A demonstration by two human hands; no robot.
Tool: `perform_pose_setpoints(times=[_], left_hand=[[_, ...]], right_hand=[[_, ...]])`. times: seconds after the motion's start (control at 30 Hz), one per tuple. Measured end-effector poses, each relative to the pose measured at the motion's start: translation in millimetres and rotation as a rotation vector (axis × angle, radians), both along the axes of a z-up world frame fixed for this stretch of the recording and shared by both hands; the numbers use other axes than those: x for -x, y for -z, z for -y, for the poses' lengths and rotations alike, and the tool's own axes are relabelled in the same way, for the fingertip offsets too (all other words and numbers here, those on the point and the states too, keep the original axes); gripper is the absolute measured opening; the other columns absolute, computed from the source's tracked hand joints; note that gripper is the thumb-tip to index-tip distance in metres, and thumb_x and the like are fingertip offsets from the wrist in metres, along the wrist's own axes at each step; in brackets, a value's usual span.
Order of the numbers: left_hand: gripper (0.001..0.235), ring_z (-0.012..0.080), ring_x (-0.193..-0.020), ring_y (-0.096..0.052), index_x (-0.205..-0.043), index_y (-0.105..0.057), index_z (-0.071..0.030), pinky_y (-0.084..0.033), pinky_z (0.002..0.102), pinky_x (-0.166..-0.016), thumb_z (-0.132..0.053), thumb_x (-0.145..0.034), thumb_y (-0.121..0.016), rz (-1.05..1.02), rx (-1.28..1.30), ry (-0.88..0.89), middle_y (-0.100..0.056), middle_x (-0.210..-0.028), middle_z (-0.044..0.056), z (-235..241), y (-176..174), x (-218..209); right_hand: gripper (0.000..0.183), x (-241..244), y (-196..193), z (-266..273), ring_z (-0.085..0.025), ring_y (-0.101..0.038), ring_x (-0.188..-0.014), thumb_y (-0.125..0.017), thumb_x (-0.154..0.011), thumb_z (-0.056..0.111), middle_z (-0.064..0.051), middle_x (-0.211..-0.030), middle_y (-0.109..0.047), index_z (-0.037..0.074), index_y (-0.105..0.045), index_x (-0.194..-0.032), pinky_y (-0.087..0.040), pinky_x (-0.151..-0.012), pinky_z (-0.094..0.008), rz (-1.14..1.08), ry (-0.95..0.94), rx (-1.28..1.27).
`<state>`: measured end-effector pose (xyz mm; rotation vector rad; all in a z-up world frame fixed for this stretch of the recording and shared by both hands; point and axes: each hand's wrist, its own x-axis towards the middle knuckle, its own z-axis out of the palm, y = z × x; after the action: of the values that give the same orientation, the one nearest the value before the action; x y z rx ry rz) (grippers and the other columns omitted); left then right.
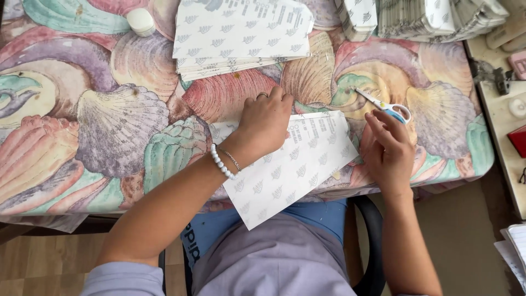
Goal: Folding pre-printed paper sheets into bags on a table with a patterned cloth.
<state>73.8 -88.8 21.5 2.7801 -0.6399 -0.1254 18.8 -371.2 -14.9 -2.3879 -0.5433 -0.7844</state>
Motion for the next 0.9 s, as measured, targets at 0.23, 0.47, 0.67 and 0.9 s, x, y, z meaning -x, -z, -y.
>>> perform_pose_setpoints(times=[0.23, 0.47, 0.67, 0.9], left_hand=[[0.034, 0.0329, -0.086, -0.073, -0.117, -0.069, -0.007, -0.054, 0.052, -0.075, -0.007, -0.084, -0.073, -0.057, 0.129, 0.051, -0.070, -0.091, 0.008, -9, 2, -6], [0.014, 0.0353, -0.097, -0.071, -0.111, -0.061, -0.001, -0.057, 0.049, -0.083, -0.006, -0.099, -0.062, 0.178, 0.966, 0.053, -0.070, -0.092, 0.020, -39, -79, 57], [0.010, 0.0100, -0.096, -0.058, -0.109, -0.065, -0.005, -0.056, 0.039, -0.086, -0.011, -0.101, -0.062, 0.169, 1.309, -0.055, -0.071, -0.090, 0.010, -37, -57, 73], [0.086, 0.0244, -0.137, -0.052, -0.155, -0.041, -0.009, -0.046, 0.045, -0.116, -0.056, -0.093, -0.075, 0.367, 1.422, -0.004, -0.050, -0.155, 0.014, -82, -97, 87]], right_hand=[[0.045, 2, -4, -8, -0.039, -0.065, -0.113, -0.055, -0.099, -0.012, -0.022, -0.125, -0.065, -0.004, -0.061, -0.142, -0.056, -0.090, -0.049, 0.091, 0.070, -0.272], [0.097, -12, -42, -38, -0.036, -0.056, -0.132, -0.073, -0.090, 0.011, -0.027, -0.146, -0.053, 0.010, -0.013, -0.167, -0.050, -0.106, -0.050, -0.202, -0.443, -0.674], [0.081, -20, -76, -69, -0.028, -0.070, -0.104, -0.074, -0.088, -0.008, -0.022, -0.117, -0.068, -0.001, -0.034, -0.159, -0.063, -0.084, -0.044, -0.291, -0.419, -0.691], [0.076, -14, -139, -63, -0.014, -0.066, -0.079, -0.079, -0.073, -0.014, -0.014, -0.084, -0.071, -0.009, -0.054, -0.145, -0.061, -0.065, -0.035, -0.428, -0.534, -0.445]])
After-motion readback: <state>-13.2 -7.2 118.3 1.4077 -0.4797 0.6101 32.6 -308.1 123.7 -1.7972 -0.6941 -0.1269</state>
